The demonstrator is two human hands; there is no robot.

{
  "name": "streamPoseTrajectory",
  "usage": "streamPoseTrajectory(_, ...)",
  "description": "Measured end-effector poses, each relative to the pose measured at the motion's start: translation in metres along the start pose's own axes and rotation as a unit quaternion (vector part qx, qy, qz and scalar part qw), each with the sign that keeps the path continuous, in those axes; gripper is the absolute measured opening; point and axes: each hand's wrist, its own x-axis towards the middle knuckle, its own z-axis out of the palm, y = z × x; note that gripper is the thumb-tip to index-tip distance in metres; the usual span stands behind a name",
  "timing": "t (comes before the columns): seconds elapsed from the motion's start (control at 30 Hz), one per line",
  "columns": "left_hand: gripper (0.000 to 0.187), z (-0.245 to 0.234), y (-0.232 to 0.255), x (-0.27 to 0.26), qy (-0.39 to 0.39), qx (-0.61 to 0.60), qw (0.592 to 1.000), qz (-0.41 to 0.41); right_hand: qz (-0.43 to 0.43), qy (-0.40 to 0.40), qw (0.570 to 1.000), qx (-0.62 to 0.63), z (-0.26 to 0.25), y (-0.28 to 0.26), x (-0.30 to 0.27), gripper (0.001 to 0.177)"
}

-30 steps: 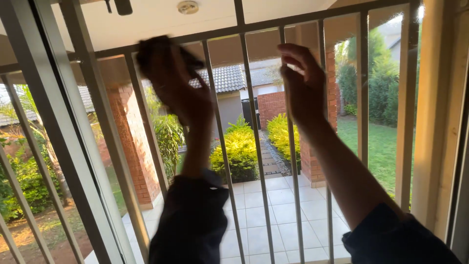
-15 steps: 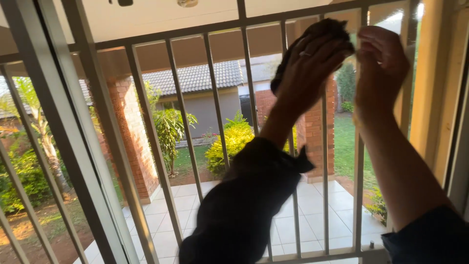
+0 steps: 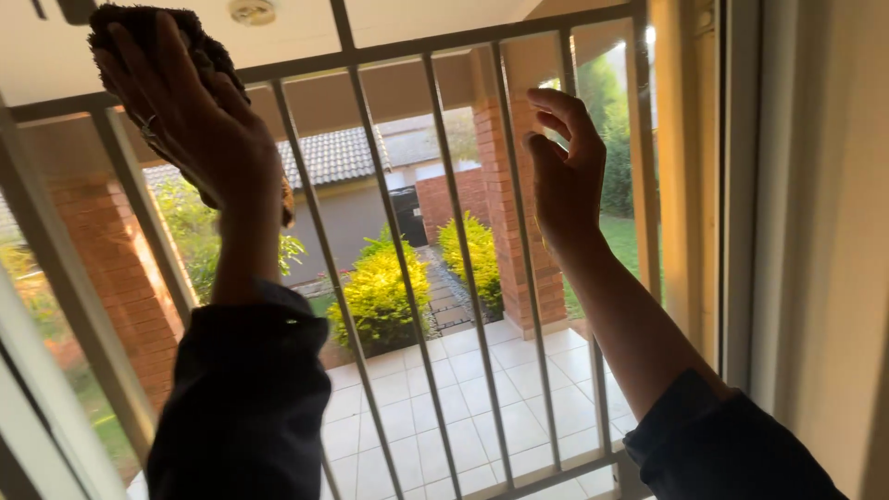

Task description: Washing and wiping a sliding glass door and its security grill using a cloth and soapy water.

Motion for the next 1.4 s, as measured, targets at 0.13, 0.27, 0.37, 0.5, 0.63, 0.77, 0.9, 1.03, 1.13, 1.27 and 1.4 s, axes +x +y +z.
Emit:
streamPoseTrajectory(0.13, 0.048, 0.074, 0.090, -0.021, 0.080, -0.116, 0.990, -0.022, -0.013, 0.012, 1.000, -0.008, -0.030, 0.016, 0.011, 0.042)
streamPoseTrajectory(0.27, 0.048, 0.100, 0.229, -0.048, 0.018, -0.688, 0.720, -0.092, -0.014, 0.039, 0.999, -0.004, -0.073, 0.027, 0.023, 0.041)
streamPoseTrajectory(0.37, 0.059, 0.069, 0.309, -0.048, -0.007, -0.446, 0.895, -0.019, -0.002, 0.056, 0.998, -0.007, -0.110, 0.048, 0.030, 0.039)
streamPoseTrajectory(0.5, 0.068, 0.085, 0.382, -0.037, 0.029, -0.250, 0.965, 0.078, 0.038, 0.080, 0.996, 0.013, -0.162, 0.069, 0.038, 0.034)
streamPoseTrajectory(0.63, 0.069, 0.108, 0.436, -0.033, -0.072, -0.342, 0.931, 0.108, 0.081, 0.096, 0.992, 0.012, -0.189, 0.071, 0.038, 0.029)
streamPoseTrajectory(0.77, 0.054, 0.111, 0.475, -0.042, -0.110, -0.413, 0.887, 0.174, 0.091, 0.106, 0.990, 0.006, -0.200, 0.080, 0.030, 0.027)
streamPoseTrajectory(0.9, 0.036, 0.114, 0.490, -0.078, -0.044, -0.347, 0.905, 0.242, 0.101, 0.116, 0.988, 0.024, -0.199, 0.087, 0.017, 0.027)
streamPoseTrajectory(1.03, 0.028, 0.040, 0.457, -0.134, -0.134, -0.371, 0.872, 0.291, 0.093, 0.130, 0.985, 0.063, -0.209, 0.116, 0.011, 0.030)
streamPoseTrajectory(1.13, 0.031, -0.008, 0.427, -0.174, -0.174, -0.389, 0.840, 0.337, 0.068, 0.159, 0.979, 0.104, -0.210, 0.117, 0.007, 0.034)
streamPoseTrajectory(1.27, 0.021, -0.002, 0.418, -0.167, -0.200, -0.474, 0.773, 0.371, 0.053, 0.158, 0.985, 0.036, -0.211, 0.098, 0.007, 0.037)
streamPoseTrajectory(1.4, 0.015, 0.064, 0.421, -0.074, -0.266, -0.464, 0.800, 0.274, 0.066, 0.123, 0.990, 0.038, -0.214, 0.089, 0.007, 0.034)
